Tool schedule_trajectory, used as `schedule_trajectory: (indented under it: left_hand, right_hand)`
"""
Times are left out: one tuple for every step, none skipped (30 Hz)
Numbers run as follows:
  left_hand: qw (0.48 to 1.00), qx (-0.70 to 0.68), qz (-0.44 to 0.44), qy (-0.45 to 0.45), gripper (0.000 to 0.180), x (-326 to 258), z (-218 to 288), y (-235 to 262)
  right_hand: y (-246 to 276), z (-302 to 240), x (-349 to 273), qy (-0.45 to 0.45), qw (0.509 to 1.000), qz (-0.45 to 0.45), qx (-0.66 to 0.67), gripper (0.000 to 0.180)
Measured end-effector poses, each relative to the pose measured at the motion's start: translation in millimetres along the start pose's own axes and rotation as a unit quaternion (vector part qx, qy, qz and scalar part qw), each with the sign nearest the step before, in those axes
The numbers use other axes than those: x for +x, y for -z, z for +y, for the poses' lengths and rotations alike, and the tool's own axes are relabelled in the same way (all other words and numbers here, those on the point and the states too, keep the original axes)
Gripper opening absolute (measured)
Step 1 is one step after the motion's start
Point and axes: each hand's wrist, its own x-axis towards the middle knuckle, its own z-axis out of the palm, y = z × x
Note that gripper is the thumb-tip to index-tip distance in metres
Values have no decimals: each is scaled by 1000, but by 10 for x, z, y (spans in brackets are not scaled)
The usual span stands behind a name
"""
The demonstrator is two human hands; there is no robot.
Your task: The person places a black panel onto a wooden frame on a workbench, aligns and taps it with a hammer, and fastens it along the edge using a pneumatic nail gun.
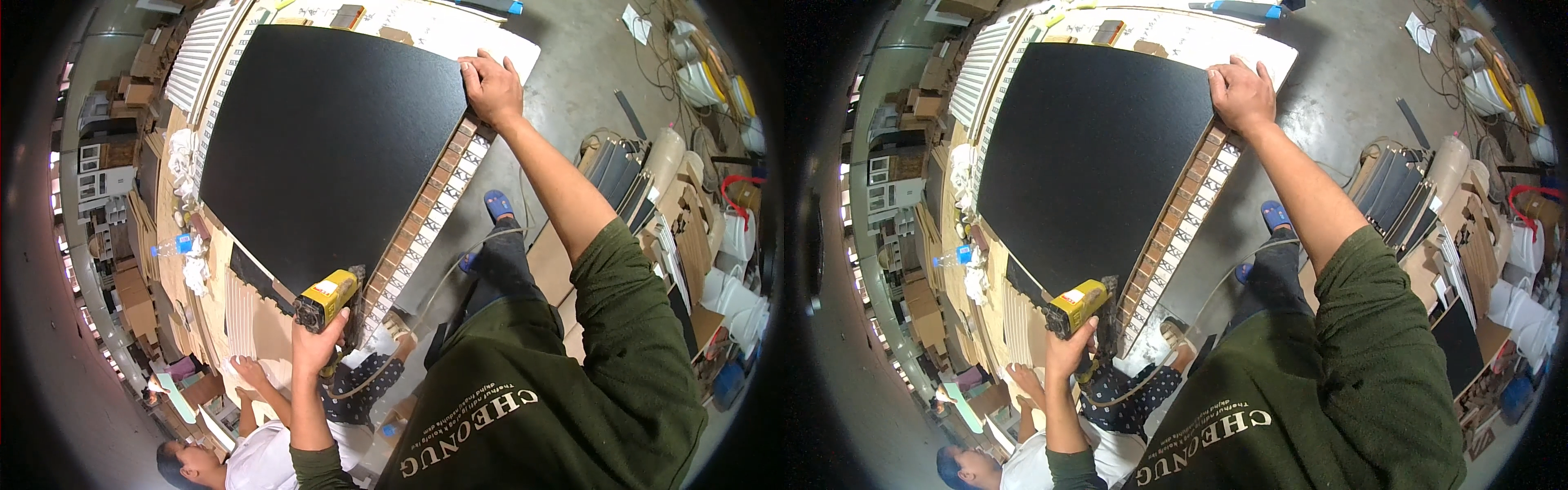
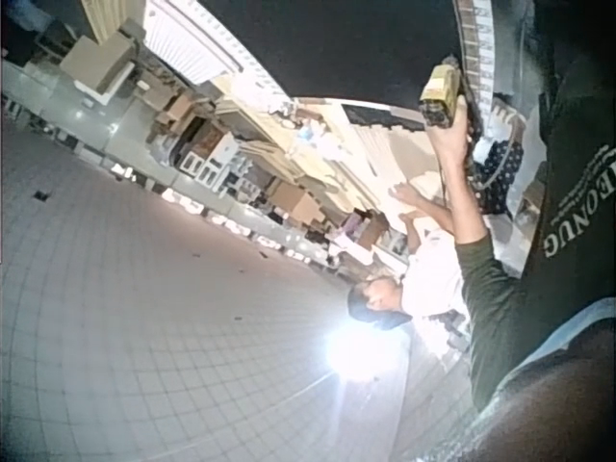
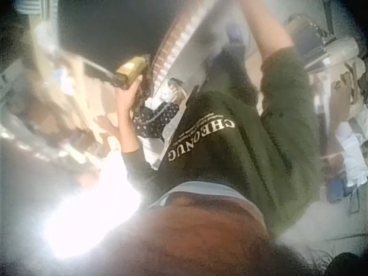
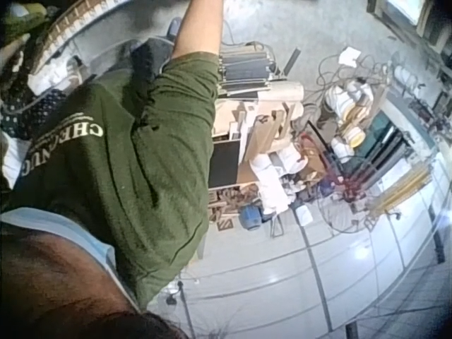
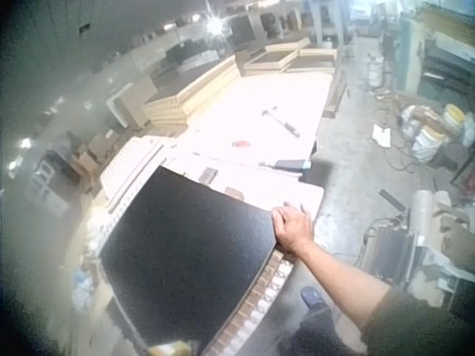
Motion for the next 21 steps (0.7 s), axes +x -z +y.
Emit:
schedule_trajectory:
  left_hand:
    - [1000, 1, 0, 1, 24, 3, 1, 2]
    - [1000, 5, -3, 5, 24, 7, 5, 3]
    - [1000, 9, -7, 8, 24, 17, 9, -2]
    - [1000, 11, -8, 8, 24, 23, 22, -3]
    - [1000, 26, -3, 17, 24, 25, 43, -1]
    - [999, 41, 2, 28, 24, 16, 63, -4]
    - [999, 43, 0, 28, 24, 10, 78, 2]
    - [998, 52, -2, 28, 24, 5, 90, 13]
    - [998, 61, -4, 27, 24, 4, 106, 17]
    - [998, 63, -6, 26, 24, -1, 121, 9]
    - [997, 67, -7, 24, 24, -6, 134, 1]
    - [997, 72, -7, 21, 24, -2, 149, -2]
    - [997, 74, -9, 20, 24, -5, 177, -12]
    - [999, 48, -6, 7, 24, -14, 211, -29]
    - [1000, 22, -3, -5, 23, -30, 234, -40]
    - [1000, 23, -5, -5, 23, -20, 240, -37]
    - [1000, 19, -10, 2, 24, 6, 247, -30]
    - [1000, 14, -13, 8, 24, 40, 261, -30]
    - [1000, 14, -12, 16, 25, 57, 301, -50]
    - [1000, 15, -13, 16, 25, 80, 310, -65]
    - [1000, 27, -14, 8, 25, 101, 311, -80]
  right_hand:
    - [0, 0, 0, 0, 1000, 1, -1, 33]
    - [-4, 4, -1, 1, 1000, 3, -3, 33]
    - [-12, 24, -1, -1, 1000, 3, -3, 33]
    - [-25, 45, 3, 2, 1000, 7, 0, 32]
    - [-33, 60, 1, 6, 1000, 11, 2, 32]
    - [-19, 53, -6, 3, 1000, 11, 1, 32]
    - [-9, 30, -3, 3, 1000, 9, 4, 31]
    - [-3, 8, -5, 3, 1000, 8, 7, 31]
    - [-7, -5, -1, -3, 1000, 9, 7, 30]
    - [-11, 5, -5, -5, 1000, 10, 6, 30]
    - [-19, 24, -12, -4, 1000, 10, 6, 30]
    - [-25, 25, -15, -4, 1000, 10, 5, 30]
    - [-21, 16, -23, -3, 1000, 13, 6, 30]
    - [-27, 17, -11, -5, 1000, 15, 5, 30]
    - [-27, 17, -2, -2, 1000, 16, 2, 30]
    - [-23, 17, 2, 2, 1000, 18, -2, 29]
    - [-12, 13, -4, -1, 1000, 20, 0, 29]
    - [-16, 16, -5, -2, 1000, 20, -1, 29]
    - [-26, 21, -11, -1, 1000, 22, 0, 29]
    - [-37, 28, -12, 1, 1000, 24, 0, 29]
    - [-44, 35, -13, 0, 1000, 25, -1, 29]
